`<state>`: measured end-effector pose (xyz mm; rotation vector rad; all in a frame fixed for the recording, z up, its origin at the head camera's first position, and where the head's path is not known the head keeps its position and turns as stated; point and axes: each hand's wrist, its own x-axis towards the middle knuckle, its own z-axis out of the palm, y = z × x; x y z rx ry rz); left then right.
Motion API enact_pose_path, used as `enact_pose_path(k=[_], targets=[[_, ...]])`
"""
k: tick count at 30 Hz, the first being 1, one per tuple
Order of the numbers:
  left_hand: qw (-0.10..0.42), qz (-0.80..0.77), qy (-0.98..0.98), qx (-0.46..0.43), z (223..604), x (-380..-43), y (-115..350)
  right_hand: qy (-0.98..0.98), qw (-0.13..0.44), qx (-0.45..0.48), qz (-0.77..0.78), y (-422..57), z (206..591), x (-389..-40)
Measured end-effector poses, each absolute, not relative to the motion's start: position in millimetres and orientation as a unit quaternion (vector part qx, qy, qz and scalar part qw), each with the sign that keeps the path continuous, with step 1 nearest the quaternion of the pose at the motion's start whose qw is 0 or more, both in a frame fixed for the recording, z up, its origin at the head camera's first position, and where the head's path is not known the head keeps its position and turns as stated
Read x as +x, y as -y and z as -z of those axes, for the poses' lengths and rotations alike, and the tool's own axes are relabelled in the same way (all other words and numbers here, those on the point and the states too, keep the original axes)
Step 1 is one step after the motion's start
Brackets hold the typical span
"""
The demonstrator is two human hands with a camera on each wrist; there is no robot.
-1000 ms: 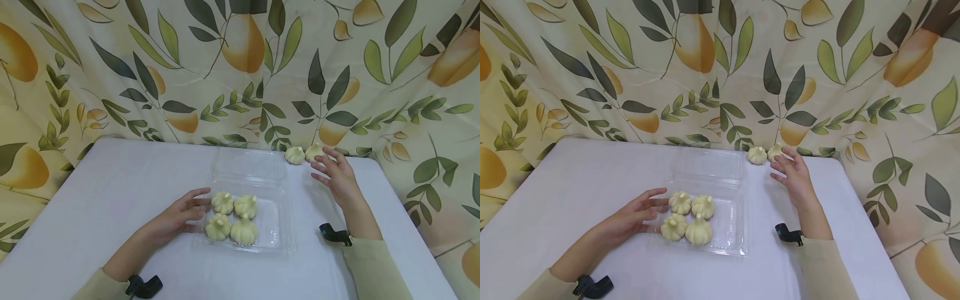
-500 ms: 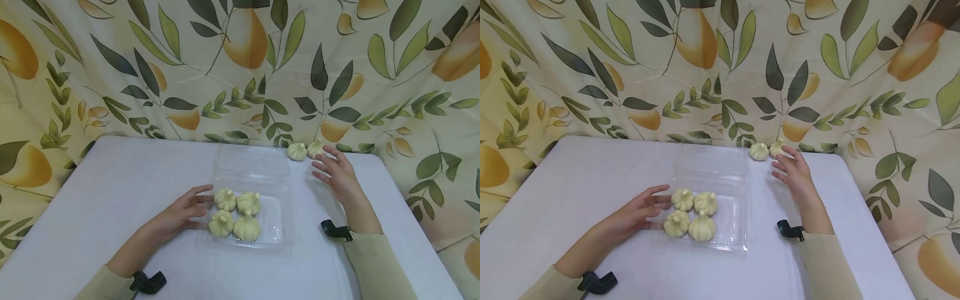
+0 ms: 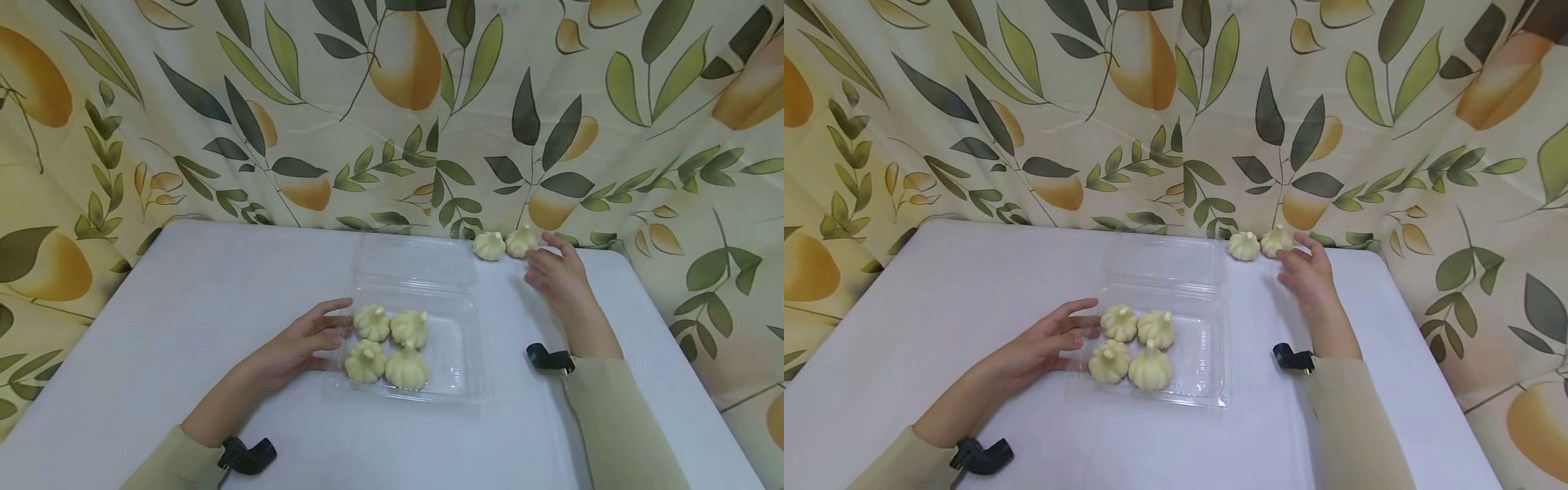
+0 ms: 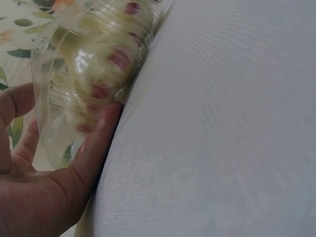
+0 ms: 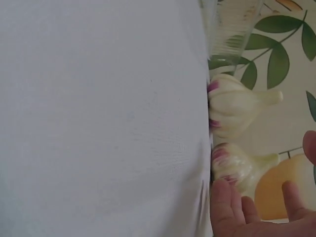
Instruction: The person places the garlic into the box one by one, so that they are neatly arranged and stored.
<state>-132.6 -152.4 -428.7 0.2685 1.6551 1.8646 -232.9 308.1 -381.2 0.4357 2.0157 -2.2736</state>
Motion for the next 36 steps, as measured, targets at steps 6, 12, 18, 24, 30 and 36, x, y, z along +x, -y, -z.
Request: enact_pose_path(k=[6, 12, 18, 24, 30, 36], targets=[[0.31, -0.706, -0.63, 0.096, 427, -132, 152, -0.691, 0.043, 0.174, 0.7, -305, 381, -255], [0.311, -0.707, -0.627, 0.097, 425, -130, 152, -0.721, 0.03, 0.193, 0.665, -304, 386, -270], [0.312, -0.708, -0.626, 0.102, 425, -131, 151, -0.741, 0.023, 0.203, 0.639, -304, 388, -277], [0.312, -0.705, -0.629, 0.1, 424, -132, 152, -0.755, 0.024, 0.23, 0.613, -303, 386, -283], [0.311, -0.705, -0.63, 0.101, 424, -132, 152, -0.766, 0.026, 0.235, 0.598, -303, 387, -289], [0.313, -0.705, -0.628, 0.1, 425, -132, 152, -0.809, 0.049, 0.181, 0.558, -310, 395, -293]])
